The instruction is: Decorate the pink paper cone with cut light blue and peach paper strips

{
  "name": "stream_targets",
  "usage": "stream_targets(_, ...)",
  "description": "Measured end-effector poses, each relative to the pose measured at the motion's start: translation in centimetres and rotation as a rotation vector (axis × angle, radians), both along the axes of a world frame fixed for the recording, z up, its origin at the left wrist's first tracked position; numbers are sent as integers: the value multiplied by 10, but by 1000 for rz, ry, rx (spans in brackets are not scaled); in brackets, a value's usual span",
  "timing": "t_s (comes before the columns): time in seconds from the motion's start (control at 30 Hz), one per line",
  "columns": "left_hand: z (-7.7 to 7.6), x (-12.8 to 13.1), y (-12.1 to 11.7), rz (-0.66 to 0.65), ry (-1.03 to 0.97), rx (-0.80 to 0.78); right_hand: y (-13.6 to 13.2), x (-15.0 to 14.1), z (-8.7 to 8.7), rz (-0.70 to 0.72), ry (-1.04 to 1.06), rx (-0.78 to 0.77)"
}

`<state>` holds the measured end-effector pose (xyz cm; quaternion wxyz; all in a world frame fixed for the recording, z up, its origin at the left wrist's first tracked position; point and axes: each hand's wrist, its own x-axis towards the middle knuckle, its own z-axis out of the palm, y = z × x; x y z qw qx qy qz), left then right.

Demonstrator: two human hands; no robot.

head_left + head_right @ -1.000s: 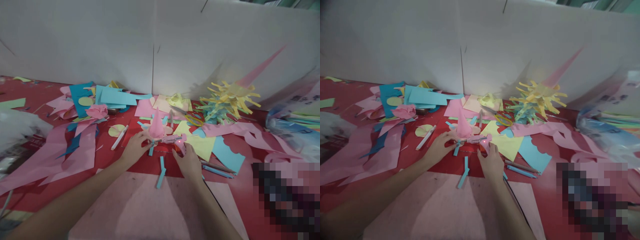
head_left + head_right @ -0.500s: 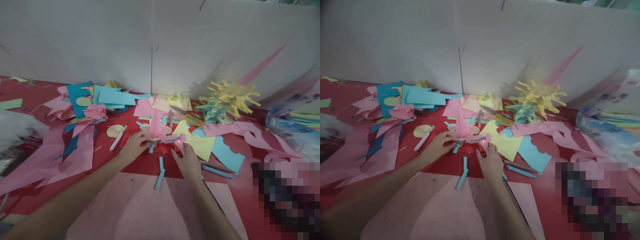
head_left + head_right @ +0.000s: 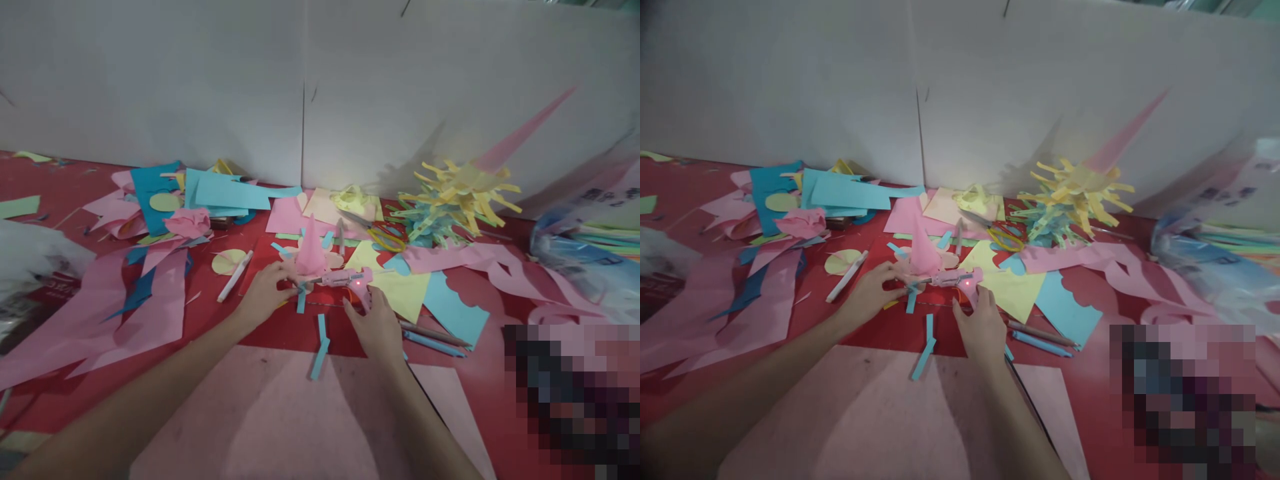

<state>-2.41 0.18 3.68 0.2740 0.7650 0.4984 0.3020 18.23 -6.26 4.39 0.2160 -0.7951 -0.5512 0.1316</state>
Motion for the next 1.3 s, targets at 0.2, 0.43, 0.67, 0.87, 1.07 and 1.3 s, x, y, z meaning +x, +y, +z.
stream_targets(0.2,5,-9,-8,-49,-18,-6,1,-8,-4,40,-120,15)
stream_targets(0.43,5,-12,-10,-62,-67,-4,0,-10,-11,76,-228,41)
stream_targets(0.67,9,-11,-6,-30,-67,-17,-2,-8,-11,69,-260,53)
stream_targets(0.87,7,-4,1,-21,-56,18,-5,-7,-9,59,-257,62)
stream_targets(1.07,-1,5,7,-5,46,35,-7,-1,-5,31,-167,55)
stream_targets(1.3,-2,3,-19,43,115,144,-3,16,-3,-42,-56,67)
